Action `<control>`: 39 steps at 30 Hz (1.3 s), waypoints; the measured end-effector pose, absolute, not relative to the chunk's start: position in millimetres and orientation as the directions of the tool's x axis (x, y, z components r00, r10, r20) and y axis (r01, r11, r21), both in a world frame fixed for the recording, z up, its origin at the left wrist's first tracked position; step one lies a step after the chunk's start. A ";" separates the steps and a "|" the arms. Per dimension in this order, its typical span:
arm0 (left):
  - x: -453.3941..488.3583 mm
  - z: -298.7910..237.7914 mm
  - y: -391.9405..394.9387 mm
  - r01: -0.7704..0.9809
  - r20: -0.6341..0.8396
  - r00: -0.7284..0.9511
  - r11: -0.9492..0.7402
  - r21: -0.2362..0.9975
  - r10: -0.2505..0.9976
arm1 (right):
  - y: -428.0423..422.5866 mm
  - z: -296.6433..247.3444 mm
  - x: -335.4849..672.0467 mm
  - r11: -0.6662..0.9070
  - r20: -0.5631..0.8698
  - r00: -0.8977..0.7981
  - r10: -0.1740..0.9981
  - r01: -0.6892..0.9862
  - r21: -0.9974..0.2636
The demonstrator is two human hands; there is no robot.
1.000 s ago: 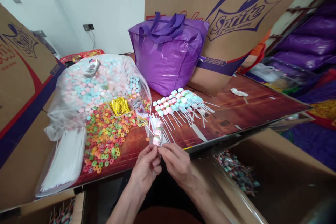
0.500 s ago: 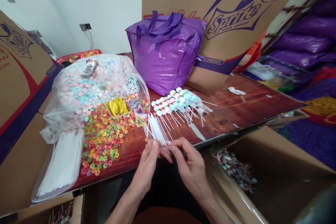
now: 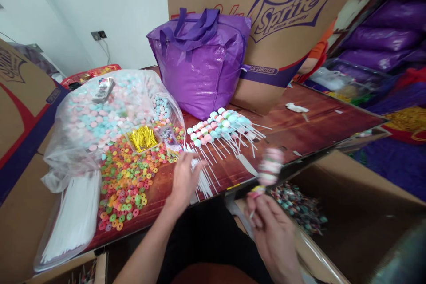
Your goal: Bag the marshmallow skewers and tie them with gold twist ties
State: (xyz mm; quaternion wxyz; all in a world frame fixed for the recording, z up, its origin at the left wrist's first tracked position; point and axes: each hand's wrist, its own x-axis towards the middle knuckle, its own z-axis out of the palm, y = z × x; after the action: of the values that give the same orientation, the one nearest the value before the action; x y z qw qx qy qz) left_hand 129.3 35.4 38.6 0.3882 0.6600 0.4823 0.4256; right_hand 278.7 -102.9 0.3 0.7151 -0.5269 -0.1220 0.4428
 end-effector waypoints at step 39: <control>94.4 18.7 -20.8 -0.581 -0.276 -0.239 0.090 0.809 0.931 | -41.4 2.4 196.0 0.034 0.013 0.281 0.960 -0.070 -0.997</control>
State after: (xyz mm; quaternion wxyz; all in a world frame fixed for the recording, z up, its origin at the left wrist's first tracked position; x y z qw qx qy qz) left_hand 94.4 -20.8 18.7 0.5854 0.1943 0.4498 0.6460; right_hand 196.0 -41.4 2.4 0.5899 -0.5407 -0.4113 0.4365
